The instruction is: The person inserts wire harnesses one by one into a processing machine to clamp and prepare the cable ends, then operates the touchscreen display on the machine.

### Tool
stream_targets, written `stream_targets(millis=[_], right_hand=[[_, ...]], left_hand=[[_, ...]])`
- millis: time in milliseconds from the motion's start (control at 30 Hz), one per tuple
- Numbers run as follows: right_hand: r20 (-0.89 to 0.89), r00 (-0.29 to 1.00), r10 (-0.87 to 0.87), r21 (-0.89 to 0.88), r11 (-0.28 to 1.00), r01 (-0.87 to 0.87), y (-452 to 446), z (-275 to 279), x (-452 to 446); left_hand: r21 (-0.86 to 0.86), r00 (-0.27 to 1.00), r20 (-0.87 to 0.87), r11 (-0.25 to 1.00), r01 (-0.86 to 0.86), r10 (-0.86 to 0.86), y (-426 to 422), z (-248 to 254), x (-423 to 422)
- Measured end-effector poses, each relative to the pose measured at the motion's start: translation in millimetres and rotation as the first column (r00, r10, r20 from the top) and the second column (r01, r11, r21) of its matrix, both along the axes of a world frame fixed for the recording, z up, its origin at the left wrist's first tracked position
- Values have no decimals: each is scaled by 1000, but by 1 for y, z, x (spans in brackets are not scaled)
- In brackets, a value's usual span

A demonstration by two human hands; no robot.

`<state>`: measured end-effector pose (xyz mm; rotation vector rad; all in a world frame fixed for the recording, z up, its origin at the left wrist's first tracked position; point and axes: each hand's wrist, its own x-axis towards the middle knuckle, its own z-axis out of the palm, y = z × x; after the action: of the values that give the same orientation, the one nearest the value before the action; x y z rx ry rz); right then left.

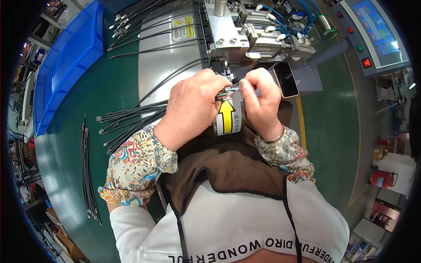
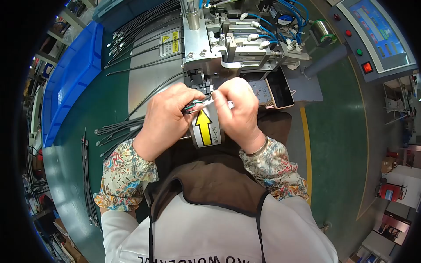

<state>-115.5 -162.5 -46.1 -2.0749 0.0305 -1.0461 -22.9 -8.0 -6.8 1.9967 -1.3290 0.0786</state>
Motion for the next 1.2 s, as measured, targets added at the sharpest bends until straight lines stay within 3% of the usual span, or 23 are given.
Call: stream_targets(millis=[67, 200, 300, 400, 600, 700, 900, 1100, 1200], right_hand=[[-143, 982, 120, 518, 855, -29, -2, -11, 0], [-96, 968, 230, 672, 733, -107, -6, -20, 11], [-196, 963, 185, 595, 803, -34, -9, -23, 11], [-210, 978, -6, 321, 944, 75, -6, -18, 9], [-172, 984, -44, 234, 969, 85, -6, -22, 13], [-264, 963, -49, 283, 951, 126, -2, -18, 12], [-244, 968, 58, 435, 899, 56, -7, -34, 17], [-272, 956, 114, 418, 908, 11, -11, -35, 21], [-147, 953, 266, 790, 611, -49, -4, -36, 20]], left_hand=[[41, 998, 64, 999, -27, 24, -1, 0, 2], [70, 985, 170, 997, -33, 20, -5, -6, 6], [104, 959, 283, 994, -17, -13, -7, -9, 12], [126, 934, 356, 992, -1, -44, -11, -7, 14], [149, 906, 420, 989, -16, -49, -15, -6, 15], [156, 913, 405, 988, -14, -51, -15, -7, 16], [173, 930, 363, 985, -6, -58, -15, -8, 16], [191, 928, 367, 981, -15, -57, -16, -8, 16], [174, 925, 373, 985, -1, -65, -16, -8, 18]])
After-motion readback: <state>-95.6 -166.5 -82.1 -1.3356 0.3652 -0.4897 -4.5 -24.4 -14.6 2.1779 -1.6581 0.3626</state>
